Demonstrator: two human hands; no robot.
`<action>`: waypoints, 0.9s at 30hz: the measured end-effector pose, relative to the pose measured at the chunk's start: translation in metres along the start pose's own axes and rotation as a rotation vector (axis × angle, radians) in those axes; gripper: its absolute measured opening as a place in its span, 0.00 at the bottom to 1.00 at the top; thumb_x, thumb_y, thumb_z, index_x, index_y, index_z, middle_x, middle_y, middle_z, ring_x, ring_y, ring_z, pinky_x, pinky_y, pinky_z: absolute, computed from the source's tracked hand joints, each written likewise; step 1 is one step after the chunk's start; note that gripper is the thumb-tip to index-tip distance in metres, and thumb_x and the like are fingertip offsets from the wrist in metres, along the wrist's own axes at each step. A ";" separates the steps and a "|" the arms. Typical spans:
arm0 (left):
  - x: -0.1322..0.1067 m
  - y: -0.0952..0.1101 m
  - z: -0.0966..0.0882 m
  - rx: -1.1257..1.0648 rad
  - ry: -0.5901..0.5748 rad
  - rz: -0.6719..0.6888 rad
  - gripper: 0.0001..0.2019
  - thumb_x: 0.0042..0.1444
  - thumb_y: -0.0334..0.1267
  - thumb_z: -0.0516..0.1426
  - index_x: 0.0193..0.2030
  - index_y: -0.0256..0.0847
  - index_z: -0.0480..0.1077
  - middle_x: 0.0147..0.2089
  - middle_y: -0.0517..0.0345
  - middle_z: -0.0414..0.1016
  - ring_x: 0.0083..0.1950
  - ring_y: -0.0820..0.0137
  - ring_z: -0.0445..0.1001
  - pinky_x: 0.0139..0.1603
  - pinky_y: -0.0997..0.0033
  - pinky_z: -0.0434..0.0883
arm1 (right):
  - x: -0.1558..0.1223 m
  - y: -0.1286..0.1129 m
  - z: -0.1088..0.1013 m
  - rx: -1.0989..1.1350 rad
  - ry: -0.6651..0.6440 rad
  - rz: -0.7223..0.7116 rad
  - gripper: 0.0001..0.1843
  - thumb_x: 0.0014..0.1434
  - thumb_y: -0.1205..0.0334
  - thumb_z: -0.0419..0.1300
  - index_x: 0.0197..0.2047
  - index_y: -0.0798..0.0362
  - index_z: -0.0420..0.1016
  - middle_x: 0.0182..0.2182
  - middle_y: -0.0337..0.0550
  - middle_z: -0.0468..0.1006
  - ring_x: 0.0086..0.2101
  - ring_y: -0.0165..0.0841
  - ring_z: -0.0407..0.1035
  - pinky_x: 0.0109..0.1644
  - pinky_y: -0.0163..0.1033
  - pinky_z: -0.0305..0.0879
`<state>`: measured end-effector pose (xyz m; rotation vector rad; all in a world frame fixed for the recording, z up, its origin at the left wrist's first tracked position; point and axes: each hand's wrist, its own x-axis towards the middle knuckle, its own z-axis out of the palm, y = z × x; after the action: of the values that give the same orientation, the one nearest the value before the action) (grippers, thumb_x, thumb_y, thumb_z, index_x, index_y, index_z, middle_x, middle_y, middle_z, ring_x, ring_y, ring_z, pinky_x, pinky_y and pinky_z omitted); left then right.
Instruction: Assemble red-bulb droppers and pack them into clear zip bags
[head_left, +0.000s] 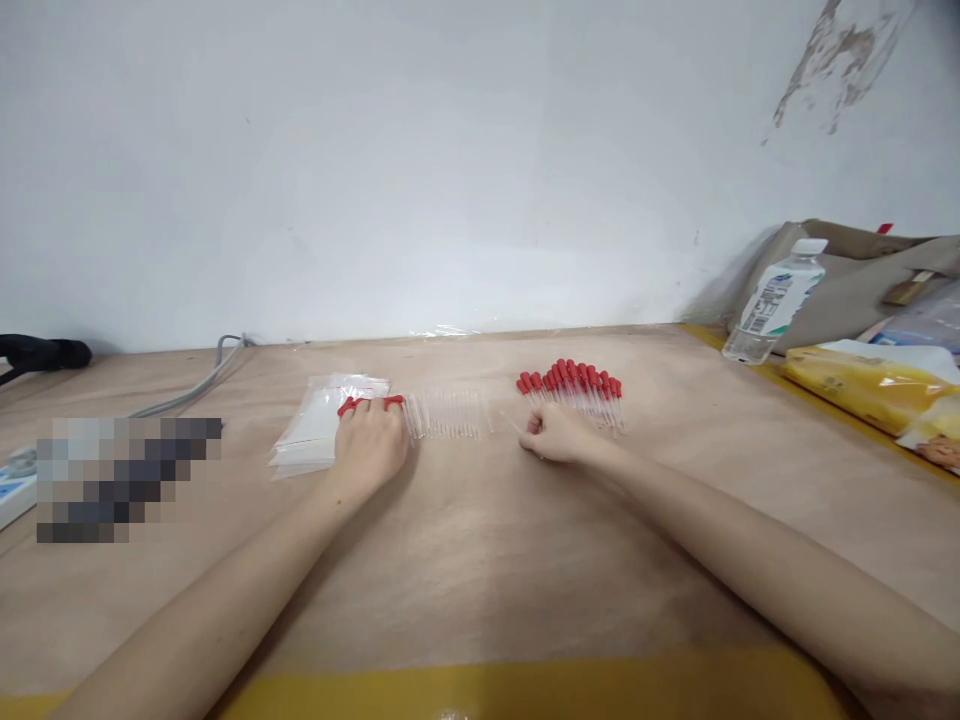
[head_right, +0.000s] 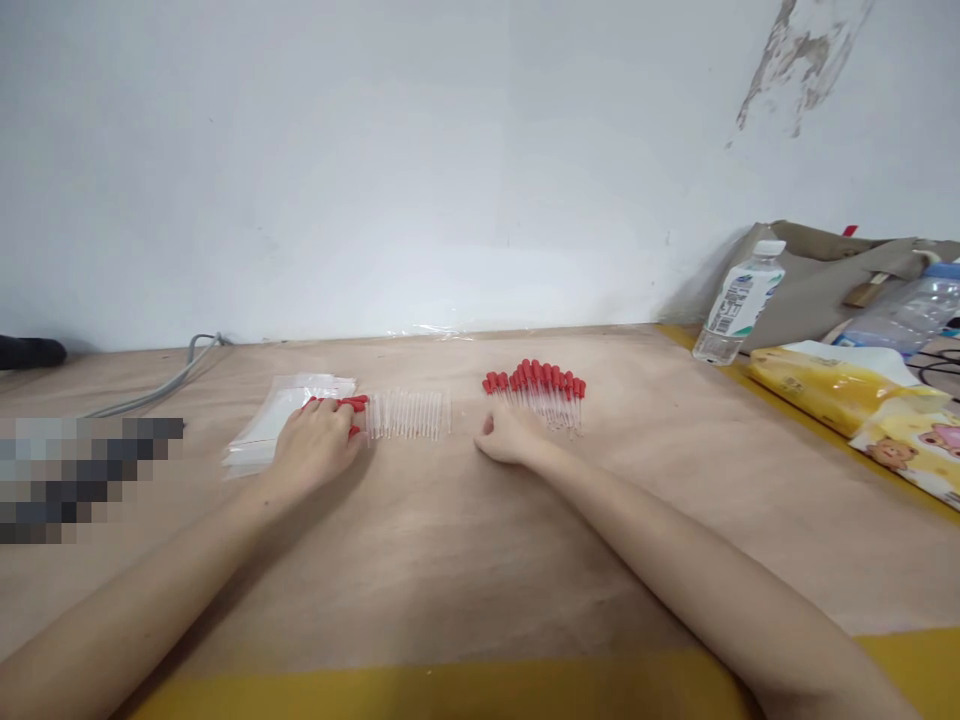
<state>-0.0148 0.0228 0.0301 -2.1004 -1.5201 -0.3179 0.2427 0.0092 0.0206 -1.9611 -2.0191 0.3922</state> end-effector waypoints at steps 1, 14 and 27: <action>0.000 -0.003 0.002 0.025 -0.028 -0.017 0.08 0.49 0.35 0.54 0.30 0.32 0.71 0.34 0.38 0.73 0.38 0.49 0.71 0.36 0.55 0.66 | -0.005 0.004 -0.001 0.021 -0.014 -0.013 0.04 0.46 0.61 0.59 0.26 0.49 0.74 0.27 0.40 0.77 0.29 0.35 0.70 0.27 0.36 0.57; -0.009 0.022 -0.010 -0.061 -0.002 0.141 0.10 0.55 0.27 0.47 0.33 0.31 0.70 0.36 0.41 0.70 0.40 0.56 0.69 0.39 0.58 0.65 | -0.031 0.017 0.015 0.003 0.191 -0.089 0.09 0.55 0.55 0.55 0.29 0.49 0.70 0.29 0.38 0.75 0.30 0.32 0.66 0.28 0.35 0.48; -0.016 0.060 0.019 -0.777 0.054 0.264 0.06 0.54 0.39 0.58 0.33 0.41 0.76 0.48 0.49 0.68 0.52 0.59 0.65 0.51 0.56 0.64 | -0.023 0.041 0.023 0.182 0.257 -0.293 0.07 0.51 0.57 0.61 0.29 0.52 0.72 0.30 0.41 0.73 0.34 0.34 0.65 0.37 0.38 0.59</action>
<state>0.0336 0.0062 -0.0094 -2.8038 -1.1613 -0.9771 0.2714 -0.0125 -0.0174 -1.4966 -1.9848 0.2321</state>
